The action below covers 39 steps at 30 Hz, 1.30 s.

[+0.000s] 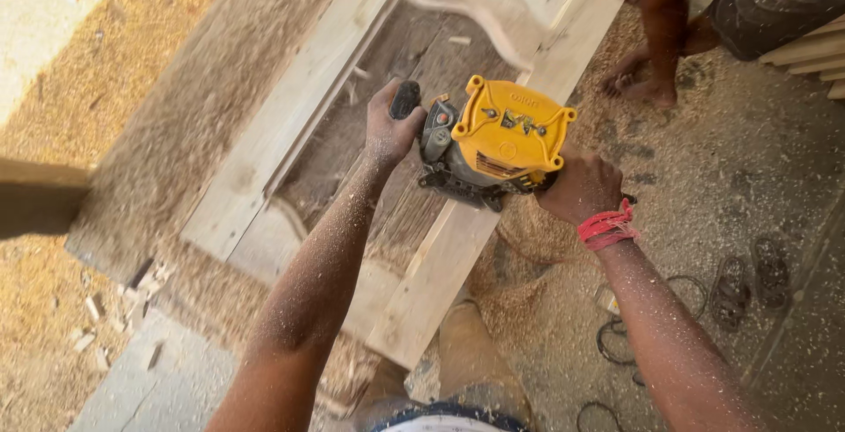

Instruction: The person uses a handheld electric router to trim and smooth the edges and recessed panels of wooden door panels laid on a workbench. A second person holds and repositions each panel while the person guides the router along the wood, producing wood shavings.

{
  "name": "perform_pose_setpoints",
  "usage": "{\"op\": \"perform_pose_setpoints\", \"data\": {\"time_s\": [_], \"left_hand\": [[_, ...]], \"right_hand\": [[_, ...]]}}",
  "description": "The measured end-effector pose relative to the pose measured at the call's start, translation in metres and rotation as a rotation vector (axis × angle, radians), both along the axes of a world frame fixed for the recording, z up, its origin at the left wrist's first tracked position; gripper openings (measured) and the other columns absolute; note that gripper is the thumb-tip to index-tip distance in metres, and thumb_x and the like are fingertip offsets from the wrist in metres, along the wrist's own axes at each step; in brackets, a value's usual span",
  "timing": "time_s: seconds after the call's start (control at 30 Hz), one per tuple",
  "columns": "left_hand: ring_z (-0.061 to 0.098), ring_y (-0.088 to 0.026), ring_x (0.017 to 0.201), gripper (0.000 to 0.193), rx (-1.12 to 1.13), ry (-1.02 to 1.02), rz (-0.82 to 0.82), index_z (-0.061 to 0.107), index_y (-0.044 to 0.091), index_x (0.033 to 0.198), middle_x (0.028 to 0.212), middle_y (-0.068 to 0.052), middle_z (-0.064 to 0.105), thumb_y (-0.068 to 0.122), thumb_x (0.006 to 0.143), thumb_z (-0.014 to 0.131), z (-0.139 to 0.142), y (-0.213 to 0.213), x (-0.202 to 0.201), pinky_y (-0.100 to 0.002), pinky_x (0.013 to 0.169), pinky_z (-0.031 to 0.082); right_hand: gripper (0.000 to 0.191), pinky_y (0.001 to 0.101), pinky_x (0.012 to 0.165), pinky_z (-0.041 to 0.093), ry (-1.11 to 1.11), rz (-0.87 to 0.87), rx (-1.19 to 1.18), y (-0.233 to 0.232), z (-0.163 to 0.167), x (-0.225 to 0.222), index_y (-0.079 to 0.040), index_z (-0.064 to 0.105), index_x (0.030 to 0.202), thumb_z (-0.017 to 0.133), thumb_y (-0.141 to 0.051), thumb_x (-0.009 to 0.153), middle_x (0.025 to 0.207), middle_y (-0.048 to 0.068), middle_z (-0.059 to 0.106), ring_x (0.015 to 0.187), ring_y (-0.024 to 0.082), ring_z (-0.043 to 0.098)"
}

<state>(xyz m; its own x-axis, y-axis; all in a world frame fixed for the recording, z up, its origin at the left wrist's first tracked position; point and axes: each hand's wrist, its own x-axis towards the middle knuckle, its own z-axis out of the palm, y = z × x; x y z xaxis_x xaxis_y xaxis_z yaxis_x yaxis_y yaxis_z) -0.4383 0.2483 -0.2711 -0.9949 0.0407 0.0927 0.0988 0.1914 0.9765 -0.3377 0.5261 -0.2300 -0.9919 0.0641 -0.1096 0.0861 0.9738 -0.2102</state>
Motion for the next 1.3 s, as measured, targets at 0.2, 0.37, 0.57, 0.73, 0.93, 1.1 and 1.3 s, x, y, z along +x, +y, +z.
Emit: {"op": "perform_pose_setpoints", "data": {"time_s": [0.2, 0.37, 0.57, 0.73, 0.93, 1.1, 1.3], "left_hand": [[0.058, -0.014, 0.072, 0.026, -0.004, -0.061, 0.002, 0.062, 0.001, 0.098, 0.077, -0.005, 0.06, 0.015, 0.076, 0.065, 0.0, -0.047, 0.065, -0.031, 0.068, 0.05], [0.062, -0.015, 0.076, 0.028, -0.057, 0.009, 0.029, 0.063, 0.0, 0.099, 0.08, -0.006, 0.063, 0.015, 0.076, 0.066, -0.002, -0.081, 0.112, -0.031, 0.071, 0.051], [0.059, -0.012, 0.071, 0.022, 0.024, -0.109, 0.034, 0.061, 0.002, 0.095, 0.078, -0.004, 0.061, 0.011, 0.075, 0.065, -0.004, -0.117, 0.163, -0.029, 0.065, 0.05], [0.059, -0.011, 0.072, 0.02, 0.039, -0.057, 0.01, 0.059, 0.003, 0.092, 0.078, -0.002, 0.06, 0.009, 0.076, 0.067, -0.001, -0.133, 0.189, -0.029, 0.066, 0.05], [0.067, -0.011, 0.077, 0.028, -0.012, -0.09, -0.017, 0.06, 0.005, 0.1, 0.081, -0.003, 0.067, 0.012, 0.074, 0.07, 0.007, -0.145, 0.186, -0.031, 0.071, 0.057], [0.064, -0.014, 0.067, 0.023, -0.061, -0.171, 0.086, 0.063, 0.004, 0.097, 0.076, -0.005, 0.065, 0.014, 0.077, 0.07, 0.0, -0.166, 0.18, -0.033, 0.064, 0.056], [0.064, -0.011, 0.068, 0.018, -0.071, -0.161, 0.185, 0.065, 0.006, 0.091, 0.077, -0.002, 0.066, 0.015, 0.077, 0.071, -0.01, -0.227, 0.18, -0.03, 0.065, 0.057]], "right_hand": [[0.043, 0.0522, 0.068, 0.058, -0.005, 0.03, 0.063, -0.041, -0.007, 0.063, -0.009, 0.07, 0.099, 0.083, -0.044, 0.078, 0.076, 0.02, 0.071, 0.075, 0.042, 0.072], [0.048, 0.0482, 0.068, 0.061, -0.058, 0.076, -0.099, -0.072, -0.006, 0.106, -0.006, 0.063, 0.1, 0.078, -0.045, 0.077, 0.073, 0.016, 0.072, 0.068, 0.035, 0.076], [0.077, 0.0547, 0.067, 0.058, -0.125, 0.04, 0.014, -0.108, 0.001, 0.151, -0.005, 0.063, 0.098, 0.091, -0.066, 0.059, 0.076, 0.021, 0.071, 0.078, 0.043, 0.073], [0.055, 0.0545, 0.067, 0.058, -0.046, 0.033, 0.039, -0.119, -0.011, 0.176, -0.007, 0.068, 0.095, 0.088, -0.047, 0.063, 0.078, 0.02, 0.073, 0.075, 0.043, 0.073], [0.047, 0.0522, 0.066, 0.059, -0.073, 0.053, 0.037, -0.118, -0.022, 0.163, -0.011, 0.072, 0.094, 0.087, -0.04, 0.061, 0.077, 0.016, 0.074, 0.074, 0.04, 0.073], [0.044, 0.0511, 0.067, 0.059, -0.048, 0.118, 0.03, -0.134, -0.022, 0.143, -0.01, 0.072, 0.092, 0.087, -0.041, 0.065, 0.078, 0.017, 0.073, 0.075, 0.039, 0.073], [0.05, 0.0461, 0.068, 0.06, -0.082, 0.286, -0.046, -0.191, -0.016, 0.109, -0.003, 0.064, 0.102, 0.082, -0.039, 0.073, 0.084, 0.017, 0.073, 0.073, 0.034, 0.075]]}}
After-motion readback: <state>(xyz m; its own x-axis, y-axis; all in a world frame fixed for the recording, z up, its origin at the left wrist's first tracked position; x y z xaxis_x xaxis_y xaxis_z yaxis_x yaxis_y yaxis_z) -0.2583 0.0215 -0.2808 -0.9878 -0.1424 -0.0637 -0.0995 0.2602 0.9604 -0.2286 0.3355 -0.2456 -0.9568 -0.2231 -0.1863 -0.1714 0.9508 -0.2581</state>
